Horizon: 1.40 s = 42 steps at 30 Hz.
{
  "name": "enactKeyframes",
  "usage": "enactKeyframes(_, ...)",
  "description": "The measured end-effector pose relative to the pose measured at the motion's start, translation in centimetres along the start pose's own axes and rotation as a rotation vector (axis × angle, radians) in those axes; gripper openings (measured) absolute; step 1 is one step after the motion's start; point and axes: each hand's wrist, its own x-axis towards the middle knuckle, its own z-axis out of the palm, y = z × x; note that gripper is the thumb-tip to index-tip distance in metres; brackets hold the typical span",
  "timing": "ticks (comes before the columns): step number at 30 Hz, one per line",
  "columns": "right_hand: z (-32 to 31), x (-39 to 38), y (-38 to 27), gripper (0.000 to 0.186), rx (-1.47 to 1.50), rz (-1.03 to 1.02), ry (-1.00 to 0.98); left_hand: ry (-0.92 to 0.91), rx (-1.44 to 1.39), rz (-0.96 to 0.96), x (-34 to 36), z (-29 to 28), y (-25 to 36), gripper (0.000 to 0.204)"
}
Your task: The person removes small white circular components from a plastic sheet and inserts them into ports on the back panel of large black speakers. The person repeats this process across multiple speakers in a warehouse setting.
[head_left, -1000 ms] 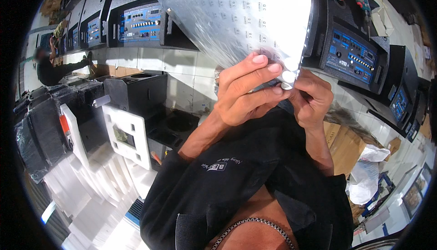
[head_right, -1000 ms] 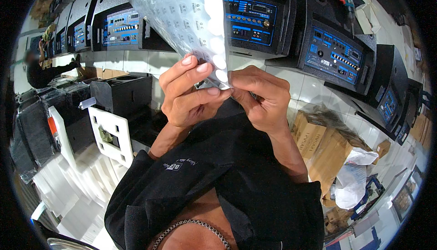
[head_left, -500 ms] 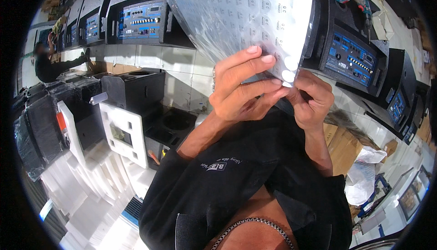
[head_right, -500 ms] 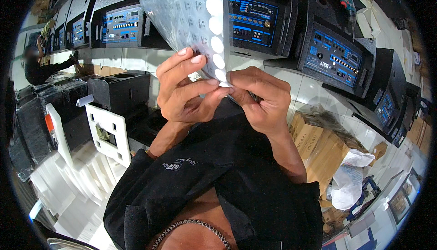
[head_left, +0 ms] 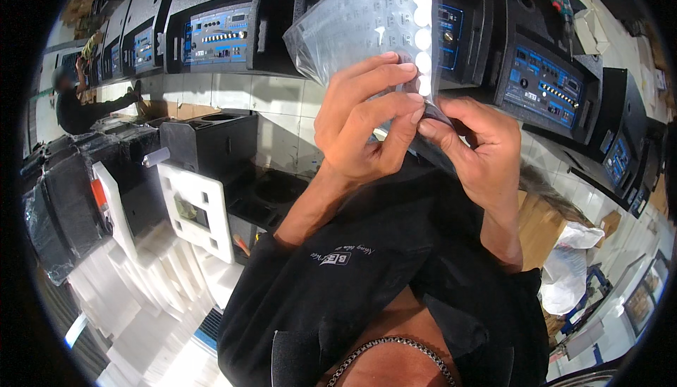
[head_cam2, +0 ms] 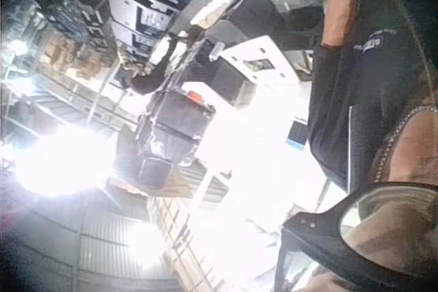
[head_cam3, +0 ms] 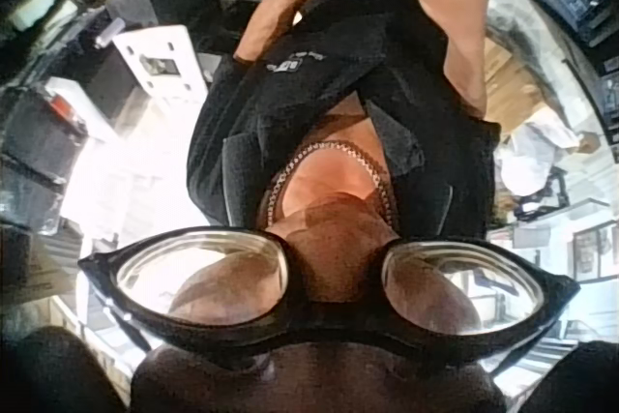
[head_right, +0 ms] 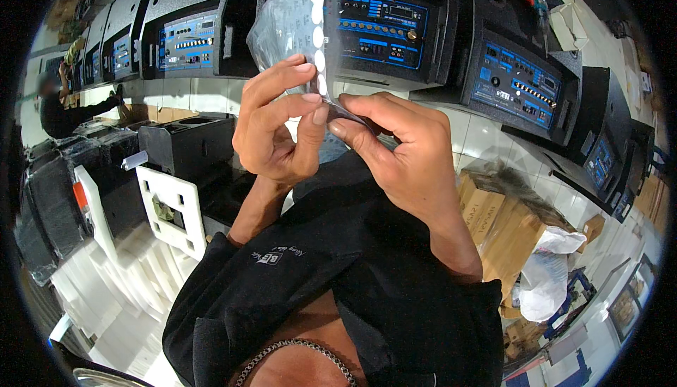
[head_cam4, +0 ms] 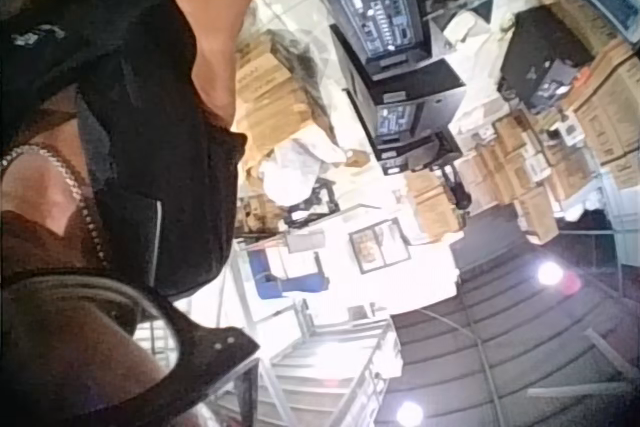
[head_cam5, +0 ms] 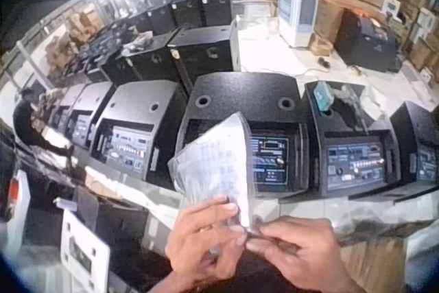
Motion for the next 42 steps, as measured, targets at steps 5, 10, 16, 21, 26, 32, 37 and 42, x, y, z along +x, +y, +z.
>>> enactKeyframes(5, -0.3, 0.0, 0.2, 0.024, 0.051, -0.001, -0.021, -0.077, 0.073, 0.073, 0.7, -0.6, 0.1, 0.023)
enactKeyframes(10, -0.9, 0.0, -0.3, 0.025, 0.034, -0.042, -0.077, -0.131, 0.065, 0.057, 1.0, -0.6, -0.1, 0.032)
enactKeyframes(16, -0.9, -0.3, -0.6, 0.020, -0.076, -0.068, 0.001, -0.146, 0.040, 0.057, 1.0, -0.3, 0.0, 0.029)
enactKeyframes(21, -0.7, -0.4, -0.9, 0.015, -0.070, -0.063, 0.062, -0.195, 0.010, 0.037, 1.0, -0.8, 0.5, 0.025)
enactKeyframes(26, -0.7, -0.6, -0.7, 0.012, -0.072, -0.062, 0.059, -0.212, -0.067, 0.033, 1.1, -0.8, 0.4, 0.021)
enactKeyframes(32, -0.7, -0.9, -0.4, 0.012, -0.042, -0.081, 0.058, -0.272, -0.094, -0.020, 1.2, -1.2, 0.9, 0.020)
enactKeyframes(37, -0.5, -0.8, -0.1, 0.013, -0.050, -0.101, 0.046, -0.329, -0.106, -0.026, 1.6, -1.8, 0.9, 0.020)
enactKeyframes(42, -0.7, -0.8, -0.3, 0.014, -0.088, -0.105, 0.012, -0.339, -0.076, -0.004, 1.7, -2.0, 0.9, 0.019)
